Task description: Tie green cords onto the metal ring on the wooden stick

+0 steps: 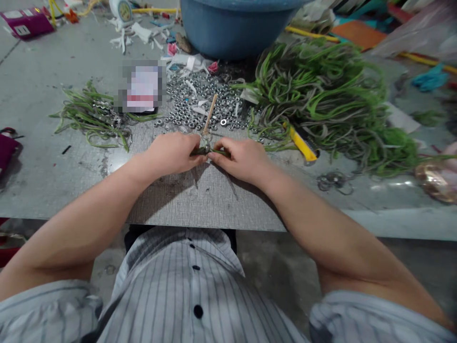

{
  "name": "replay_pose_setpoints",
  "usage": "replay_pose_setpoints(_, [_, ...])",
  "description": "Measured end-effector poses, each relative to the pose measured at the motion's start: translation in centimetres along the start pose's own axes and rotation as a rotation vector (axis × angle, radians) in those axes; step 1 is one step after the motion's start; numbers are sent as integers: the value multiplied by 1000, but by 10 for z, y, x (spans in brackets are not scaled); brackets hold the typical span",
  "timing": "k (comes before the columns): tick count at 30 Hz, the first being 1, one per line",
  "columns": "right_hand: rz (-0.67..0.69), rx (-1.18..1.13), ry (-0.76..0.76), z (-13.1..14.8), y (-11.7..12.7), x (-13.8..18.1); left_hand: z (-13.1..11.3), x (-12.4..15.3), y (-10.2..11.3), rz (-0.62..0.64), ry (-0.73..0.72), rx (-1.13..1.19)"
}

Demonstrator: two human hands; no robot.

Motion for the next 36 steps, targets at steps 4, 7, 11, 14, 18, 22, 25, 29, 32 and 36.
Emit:
replay_pose_setpoints(4, [-122, -34, -10, -7, 0, -1, 1, 1, 3, -10, 18, 4])
replay_pose_setpoints(7, [-292, -34, 72, -18, -2, -6, 2, -1, 3, -31, 35, -5])
replay_pose_setpoints(11, [-361, -8, 149, -33, -7, -16, 6, -4, 1, -133, 27, -66])
replay_pose_setpoints(14, [-347, 30, 161, -38, -12, -23, 10, -4, -1, -196, 48, -104])
replay_pose_setpoints(18, [-293, 52, 137, -40, -19, -28, 12, -3, -1, -256, 50, -60])
replay_pose_setpoints(22, [-208, 43, 106, -41, -23, -28, 9, -3, -1, -376, -54, 26])
replay_pose_setpoints(25, [-196, 36, 89, -39, -20, -27, 9, -5, -6, -369, -86, 50])
replay_pose_setpoints(29, [-225, 25, 125, -34, -13, -24, 9, -7, -12, -371, -151, 81])
replay_pose_setpoints(32, [-232, 26, 152, -34, -12, -24, 9, -7, -13, -356, -175, 80])
replay_pose_setpoints(36, [-281, 5, 160, -34, -12, -22, 4, -6, -9, -349, -211, 80])
Point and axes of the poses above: each hand's wrist, its own x-axis away from the middle knuckle, its own y-axis out of the back of the hand, z = x × y, the point moved 3 cm from there along -x, towards the middle knuckle, and after that the axes turned 2 degrees about z, right-handed, at the moved point
